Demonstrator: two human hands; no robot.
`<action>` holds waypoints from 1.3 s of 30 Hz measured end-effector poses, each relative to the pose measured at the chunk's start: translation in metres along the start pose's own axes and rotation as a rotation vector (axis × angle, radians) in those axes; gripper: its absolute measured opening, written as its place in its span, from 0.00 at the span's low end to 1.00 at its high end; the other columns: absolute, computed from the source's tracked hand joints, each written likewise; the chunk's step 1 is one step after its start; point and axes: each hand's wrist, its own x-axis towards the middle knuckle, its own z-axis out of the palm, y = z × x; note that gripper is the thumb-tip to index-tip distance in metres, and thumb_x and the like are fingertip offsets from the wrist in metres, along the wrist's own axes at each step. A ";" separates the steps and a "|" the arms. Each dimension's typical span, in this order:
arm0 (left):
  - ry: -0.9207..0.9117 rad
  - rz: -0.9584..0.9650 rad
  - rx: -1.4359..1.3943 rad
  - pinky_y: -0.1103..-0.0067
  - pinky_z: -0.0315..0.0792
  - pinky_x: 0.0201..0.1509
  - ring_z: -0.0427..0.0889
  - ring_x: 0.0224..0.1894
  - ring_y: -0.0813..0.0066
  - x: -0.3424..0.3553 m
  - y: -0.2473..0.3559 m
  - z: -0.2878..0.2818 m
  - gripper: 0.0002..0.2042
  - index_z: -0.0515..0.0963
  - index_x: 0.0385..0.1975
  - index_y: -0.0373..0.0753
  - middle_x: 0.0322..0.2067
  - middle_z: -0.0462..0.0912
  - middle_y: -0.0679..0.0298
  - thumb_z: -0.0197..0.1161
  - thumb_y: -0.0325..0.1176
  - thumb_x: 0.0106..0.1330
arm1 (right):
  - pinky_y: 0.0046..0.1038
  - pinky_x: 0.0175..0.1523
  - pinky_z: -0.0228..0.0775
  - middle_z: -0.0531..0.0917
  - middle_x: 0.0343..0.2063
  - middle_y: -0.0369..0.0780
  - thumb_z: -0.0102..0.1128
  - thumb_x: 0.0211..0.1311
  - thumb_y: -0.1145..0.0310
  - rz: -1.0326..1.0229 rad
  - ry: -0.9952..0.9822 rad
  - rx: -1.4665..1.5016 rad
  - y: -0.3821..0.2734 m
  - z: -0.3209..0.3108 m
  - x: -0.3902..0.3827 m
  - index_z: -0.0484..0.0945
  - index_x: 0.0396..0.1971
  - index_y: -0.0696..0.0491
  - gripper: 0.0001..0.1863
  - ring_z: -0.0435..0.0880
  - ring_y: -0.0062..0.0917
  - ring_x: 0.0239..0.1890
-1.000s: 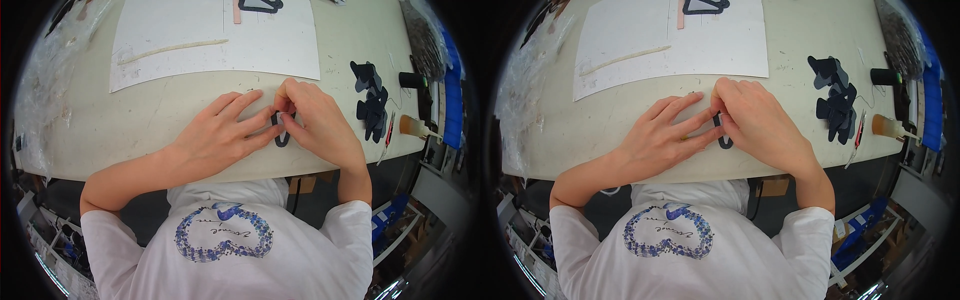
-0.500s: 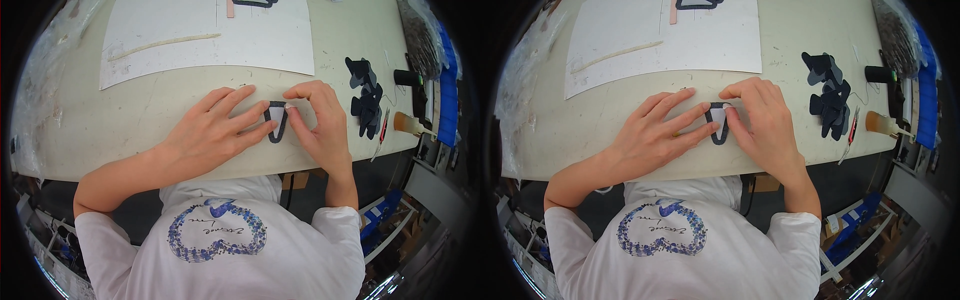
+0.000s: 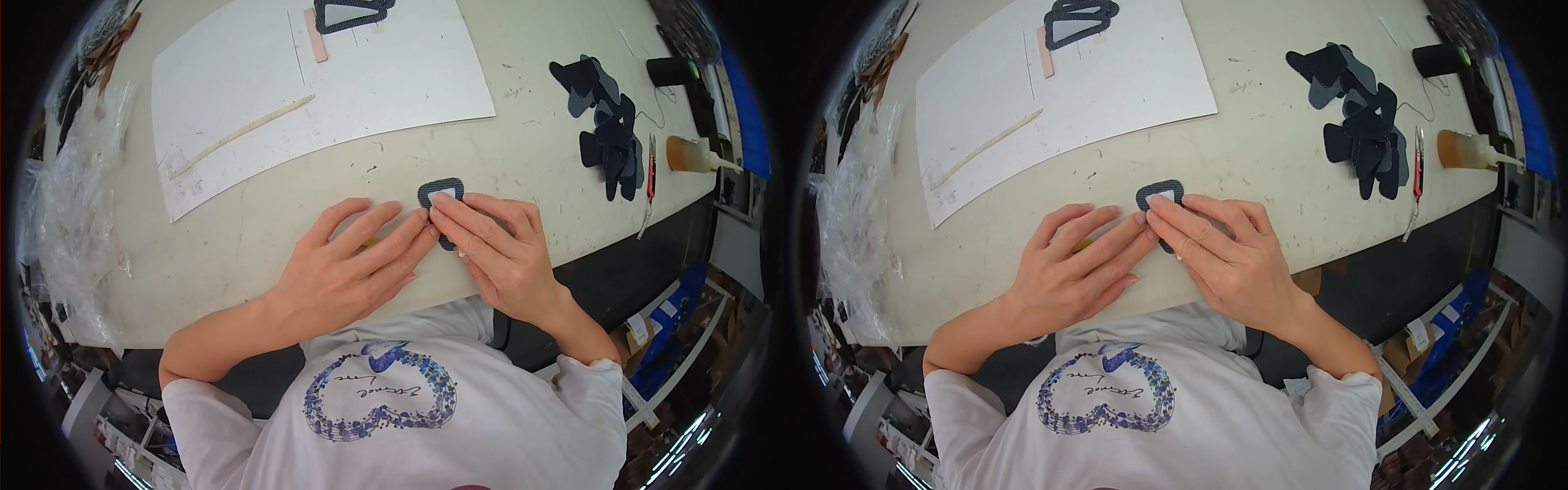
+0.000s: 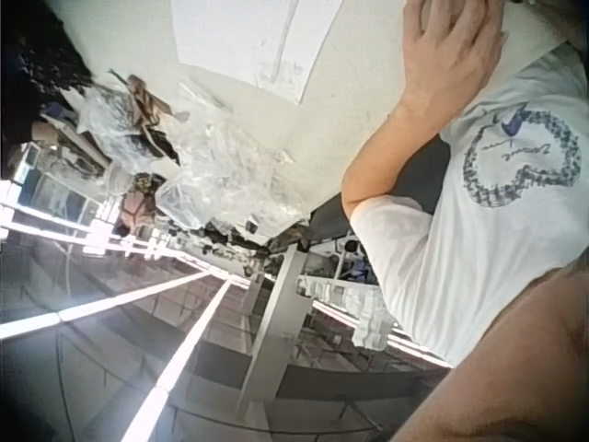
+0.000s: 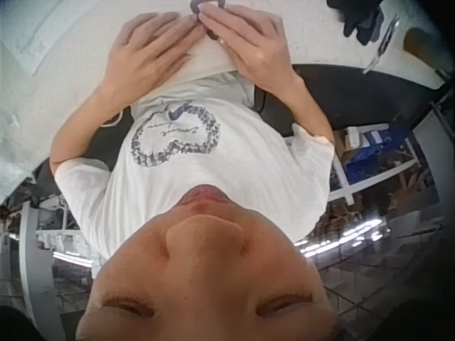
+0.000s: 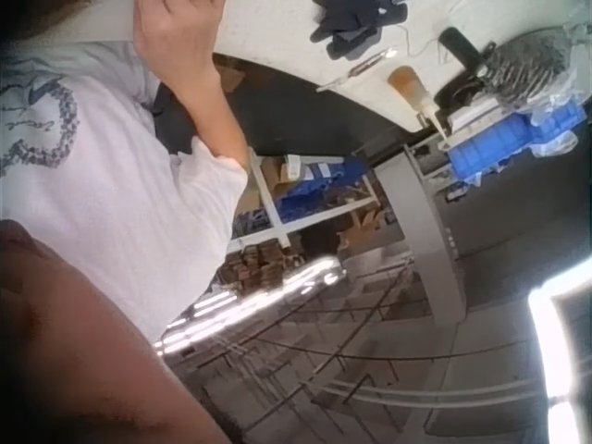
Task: Assembling small leather or fabric components using a template and adhesive.
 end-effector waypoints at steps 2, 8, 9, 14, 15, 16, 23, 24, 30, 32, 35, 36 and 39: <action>-0.015 -0.010 0.004 0.62 0.72 0.70 0.79 0.67 0.63 0.000 0.003 0.001 0.30 0.82 0.69 0.45 0.70 0.80 0.66 0.75 0.41 0.64 | 0.32 0.63 0.66 0.84 0.68 0.34 0.68 0.63 0.74 0.005 -0.014 -0.005 -0.001 0.001 -0.002 0.87 0.62 0.54 0.25 0.81 0.28 0.63; -0.050 -0.034 0.011 0.62 0.69 0.71 0.77 0.70 0.63 0.000 0.004 0.001 0.29 0.82 0.69 0.48 0.72 0.79 0.68 0.74 0.42 0.65 | 0.32 0.64 0.65 0.83 0.69 0.33 0.66 0.66 0.71 0.058 -0.032 -0.006 -0.005 0.002 -0.003 0.86 0.63 0.55 0.25 0.80 0.27 0.65; -0.049 -0.030 0.019 0.61 0.69 0.71 0.77 0.70 0.63 0.001 0.003 0.001 0.28 0.82 0.68 0.48 0.71 0.79 0.68 0.73 0.43 0.66 | 0.33 0.64 0.65 0.83 0.69 0.33 0.66 0.66 0.70 0.059 -0.033 -0.035 -0.006 0.002 -0.003 0.86 0.63 0.55 0.25 0.80 0.27 0.65; -0.086 -0.023 0.028 0.60 0.68 0.70 0.76 0.70 0.62 0.002 0.002 -0.002 0.26 0.83 0.67 0.49 0.71 0.79 0.68 0.71 0.43 0.68 | 0.34 0.66 0.64 0.82 0.69 0.33 0.65 0.67 0.70 0.072 -0.023 -0.098 -0.010 0.008 -0.004 0.86 0.64 0.54 0.25 0.79 0.26 0.66; -0.075 -0.023 0.028 0.60 0.68 0.70 0.76 0.70 0.61 0.002 0.002 -0.001 0.26 0.83 0.67 0.49 0.71 0.79 0.68 0.71 0.43 0.68 | 0.34 0.66 0.64 0.82 0.70 0.32 0.65 0.67 0.70 0.076 -0.016 -0.107 -0.011 0.009 -0.004 0.86 0.64 0.54 0.25 0.79 0.25 0.66; -0.064 -0.023 0.029 0.59 0.68 0.70 0.76 0.69 0.61 0.001 0.002 0.000 0.26 0.83 0.67 0.49 0.70 0.79 0.68 0.70 0.43 0.68 | 0.34 0.66 0.64 0.82 0.70 0.32 0.65 0.67 0.70 0.079 -0.009 -0.117 -0.011 0.009 -0.004 0.86 0.64 0.54 0.25 0.79 0.25 0.66; -0.073 -0.039 -0.082 0.60 0.67 0.68 0.78 0.66 0.59 0.006 -0.004 -0.007 0.25 0.82 0.67 0.46 0.70 0.79 0.65 0.69 0.39 0.69 | 0.35 0.66 0.65 0.82 0.68 0.35 0.65 0.65 0.74 0.134 -0.017 0.026 -0.007 0.001 0.001 0.85 0.64 0.53 0.26 0.80 0.29 0.63; -0.039 -0.091 -0.243 0.59 0.67 0.68 0.78 0.65 0.58 0.006 -0.006 -0.010 0.25 0.81 0.67 0.43 0.69 0.80 0.63 0.68 0.37 0.68 | 0.36 0.65 0.66 0.83 0.66 0.37 0.65 0.64 0.76 0.174 0.060 0.126 -0.002 0.001 0.000 0.85 0.64 0.54 0.26 0.80 0.31 0.62; 0.018 -0.099 -0.252 0.57 0.64 0.75 0.76 0.71 0.54 0.013 -0.019 -0.011 0.30 0.77 0.72 0.38 0.73 0.77 0.58 0.66 0.32 0.67 | 0.36 0.64 0.70 0.85 0.62 0.41 0.65 0.59 0.81 0.190 0.169 0.245 -0.006 0.001 -0.010 0.85 0.62 0.56 0.28 0.82 0.34 0.61; -0.016 -0.051 -0.192 0.57 0.62 0.78 0.74 0.73 0.54 0.018 -0.016 -0.012 0.31 0.76 0.74 0.40 0.75 0.76 0.59 0.66 0.33 0.68 | 0.36 0.64 0.70 0.85 0.62 0.41 0.66 0.58 0.80 0.137 0.141 0.205 -0.008 0.002 -0.012 0.85 0.63 0.55 0.29 0.82 0.34 0.61; -0.180 -0.031 -0.034 0.56 0.55 0.83 0.70 0.78 0.58 0.021 -0.015 -0.011 0.33 0.74 0.78 0.45 0.78 0.73 0.65 0.64 0.35 0.69 | 0.38 0.66 0.70 0.85 0.64 0.39 0.68 0.59 0.78 0.107 0.076 0.113 -0.009 0.003 -0.015 0.86 0.63 0.55 0.28 0.81 0.34 0.63; -0.170 -0.039 -0.005 0.55 0.54 0.84 0.69 0.78 0.60 0.021 -0.015 -0.010 0.33 0.73 0.78 0.47 0.78 0.73 0.67 0.64 0.36 0.70 | 0.39 0.68 0.69 0.85 0.65 0.37 0.69 0.58 0.76 0.085 0.063 0.070 -0.009 0.002 -0.017 0.86 0.63 0.54 0.29 0.81 0.33 0.65; -0.167 -0.052 0.017 0.54 0.52 0.85 0.69 0.79 0.62 0.020 -0.014 -0.010 0.33 0.73 0.78 0.49 0.78 0.73 0.69 0.64 0.38 0.70 | 0.41 0.72 0.68 0.85 0.66 0.36 0.70 0.58 0.73 0.057 0.030 0.006 -0.015 0.001 -0.024 0.87 0.63 0.53 0.29 0.80 0.32 0.67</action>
